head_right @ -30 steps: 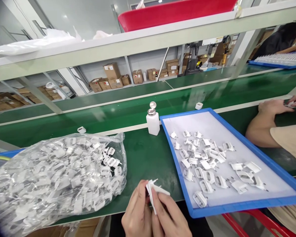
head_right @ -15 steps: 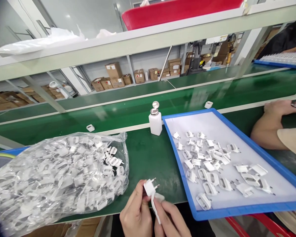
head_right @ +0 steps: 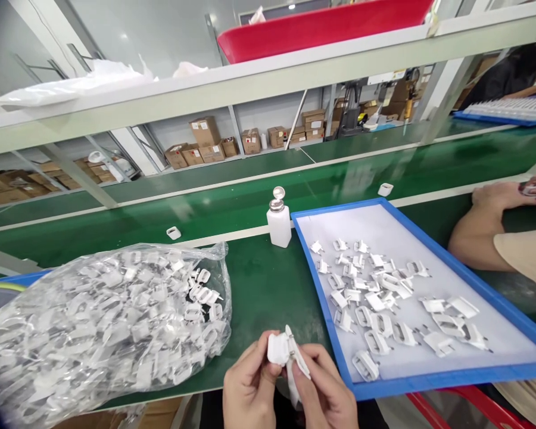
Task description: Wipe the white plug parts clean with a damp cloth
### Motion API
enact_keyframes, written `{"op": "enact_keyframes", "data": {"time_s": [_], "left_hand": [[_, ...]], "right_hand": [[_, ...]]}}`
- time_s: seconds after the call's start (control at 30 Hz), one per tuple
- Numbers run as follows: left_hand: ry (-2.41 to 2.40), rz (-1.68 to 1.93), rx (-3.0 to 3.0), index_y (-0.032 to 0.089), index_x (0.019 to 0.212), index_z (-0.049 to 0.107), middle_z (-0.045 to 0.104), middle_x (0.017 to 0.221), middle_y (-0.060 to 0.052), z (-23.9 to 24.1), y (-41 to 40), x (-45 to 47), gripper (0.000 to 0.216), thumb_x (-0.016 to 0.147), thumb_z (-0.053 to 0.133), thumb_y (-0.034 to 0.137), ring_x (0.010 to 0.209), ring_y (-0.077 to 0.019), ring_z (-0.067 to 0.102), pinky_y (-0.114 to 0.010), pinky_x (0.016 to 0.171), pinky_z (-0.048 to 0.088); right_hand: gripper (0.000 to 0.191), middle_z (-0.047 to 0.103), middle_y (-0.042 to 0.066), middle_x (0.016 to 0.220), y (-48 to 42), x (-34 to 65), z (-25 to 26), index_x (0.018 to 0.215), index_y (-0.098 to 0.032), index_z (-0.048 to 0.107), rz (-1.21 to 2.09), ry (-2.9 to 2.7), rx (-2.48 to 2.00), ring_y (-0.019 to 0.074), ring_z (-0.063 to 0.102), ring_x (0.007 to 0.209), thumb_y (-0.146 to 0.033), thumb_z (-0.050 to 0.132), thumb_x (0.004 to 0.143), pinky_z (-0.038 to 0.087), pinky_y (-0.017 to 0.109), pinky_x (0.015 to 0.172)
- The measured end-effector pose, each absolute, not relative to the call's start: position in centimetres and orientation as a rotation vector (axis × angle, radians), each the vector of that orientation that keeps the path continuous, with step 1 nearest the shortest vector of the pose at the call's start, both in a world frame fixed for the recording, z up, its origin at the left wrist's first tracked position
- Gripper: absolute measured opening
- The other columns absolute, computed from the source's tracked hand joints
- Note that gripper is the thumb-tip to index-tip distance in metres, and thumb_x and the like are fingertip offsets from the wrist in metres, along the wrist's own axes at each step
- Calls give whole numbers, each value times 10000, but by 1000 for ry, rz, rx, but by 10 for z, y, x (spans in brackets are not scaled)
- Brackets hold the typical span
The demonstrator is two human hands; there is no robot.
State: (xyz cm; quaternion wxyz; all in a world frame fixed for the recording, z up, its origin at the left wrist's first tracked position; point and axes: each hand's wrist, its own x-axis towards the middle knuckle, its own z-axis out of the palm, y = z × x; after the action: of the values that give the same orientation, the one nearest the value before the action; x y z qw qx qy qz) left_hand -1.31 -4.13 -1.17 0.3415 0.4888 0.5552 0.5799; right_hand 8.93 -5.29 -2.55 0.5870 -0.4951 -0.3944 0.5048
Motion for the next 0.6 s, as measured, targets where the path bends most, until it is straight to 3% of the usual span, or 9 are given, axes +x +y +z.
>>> {"op": "enact_keyframes", "data": {"time_s": [0.2, 0.3, 0.43, 0.5, 0.6], "left_hand": [[1151, 1392, 1009, 185, 914, 839, 662, 684, -25, -1, -37, -7, 352, 834, 763, 519, 545, -130, 578, -226, 561, 493], [921, 1327, 587, 139, 849, 838, 647, 621, -16, 0, -32, -9, 335, 738, 885, 451, 553, -88, 545, -183, 581, 474], [644, 1210, 42, 83, 829, 831, 755, 823, -93, -5, -29, -17, 310, 594, 992, 204, 685, -73, 633, -115, 645, 503], [566, 1203, -84, 63, 912, 829, 784, 965, -150, -12, -29, -19, 342, 618, 977, 155, 727, -83, 666, -115, 666, 526], [518, 1201, -152, 44, 951, 824, 796, 995, -187, -20, -31, -19, 273, 741, 913, 195, 729, -106, 687, -144, 672, 555]], "right_hand": [[264, 646, 60, 959, -38, 101, -24, 1092, -239, 767, 1258, -974, -1033, 149, 601, 704, -398, 597, 969, 510, 215, 595], [253, 642, 36, 863, -35, 106, -17, 1050, -233, 784, 1278, -1046, -1113, 136, 605, 689, -405, 622, 958, 513, 196, 625], [288, 702, 68, 840, -39, 119, -21, 964, -193, 819, 1252, -974, -1139, 163, 622, 589, -446, 710, 878, 513, 238, 504], [307, 730, 71, 838, -42, 126, -28, 981, -195, 825, 1203, -851, -1173, 159, 602, 514, -457, 743, 845, 479, 246, 423], [331, 757, 86, 890, -42, 133, -37, 1002, -194, 828, 1175, -804, -1215, 184, 632, 528, -465, 762, 824, 490, 255, 410]]}}
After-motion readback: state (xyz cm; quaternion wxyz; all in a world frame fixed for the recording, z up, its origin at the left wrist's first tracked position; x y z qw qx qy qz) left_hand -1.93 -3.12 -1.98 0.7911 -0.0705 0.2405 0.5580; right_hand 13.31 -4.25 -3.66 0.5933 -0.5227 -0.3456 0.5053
